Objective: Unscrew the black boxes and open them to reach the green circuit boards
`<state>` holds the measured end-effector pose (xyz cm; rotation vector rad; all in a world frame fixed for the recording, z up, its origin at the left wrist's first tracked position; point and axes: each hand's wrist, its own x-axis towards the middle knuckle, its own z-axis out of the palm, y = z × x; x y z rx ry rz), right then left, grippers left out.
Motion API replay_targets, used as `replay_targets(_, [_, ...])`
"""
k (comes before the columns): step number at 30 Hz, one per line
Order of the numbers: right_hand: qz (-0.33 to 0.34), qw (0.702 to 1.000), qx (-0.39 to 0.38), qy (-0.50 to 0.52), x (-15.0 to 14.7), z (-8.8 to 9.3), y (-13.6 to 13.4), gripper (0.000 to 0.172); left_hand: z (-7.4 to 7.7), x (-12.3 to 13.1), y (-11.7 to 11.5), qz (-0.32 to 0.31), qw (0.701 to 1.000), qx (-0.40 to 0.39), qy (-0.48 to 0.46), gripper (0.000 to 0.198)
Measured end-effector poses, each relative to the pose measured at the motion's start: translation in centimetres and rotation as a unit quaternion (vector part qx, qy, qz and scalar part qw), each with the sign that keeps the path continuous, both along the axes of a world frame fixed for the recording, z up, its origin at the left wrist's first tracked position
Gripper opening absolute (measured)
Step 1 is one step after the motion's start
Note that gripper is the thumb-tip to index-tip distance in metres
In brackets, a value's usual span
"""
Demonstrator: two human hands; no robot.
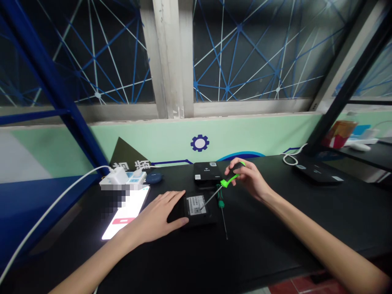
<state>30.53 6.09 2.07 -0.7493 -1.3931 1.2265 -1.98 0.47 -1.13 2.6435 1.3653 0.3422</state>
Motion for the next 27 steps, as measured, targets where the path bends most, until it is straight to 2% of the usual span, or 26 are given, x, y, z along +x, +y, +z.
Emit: replay_targets(27, [0.031,0.999,0.007,0.014,0.29,0.73,-0.29,0.007,0.32,0.23,-0.09,0.015,0.999,-0.035,0.015,0.073])
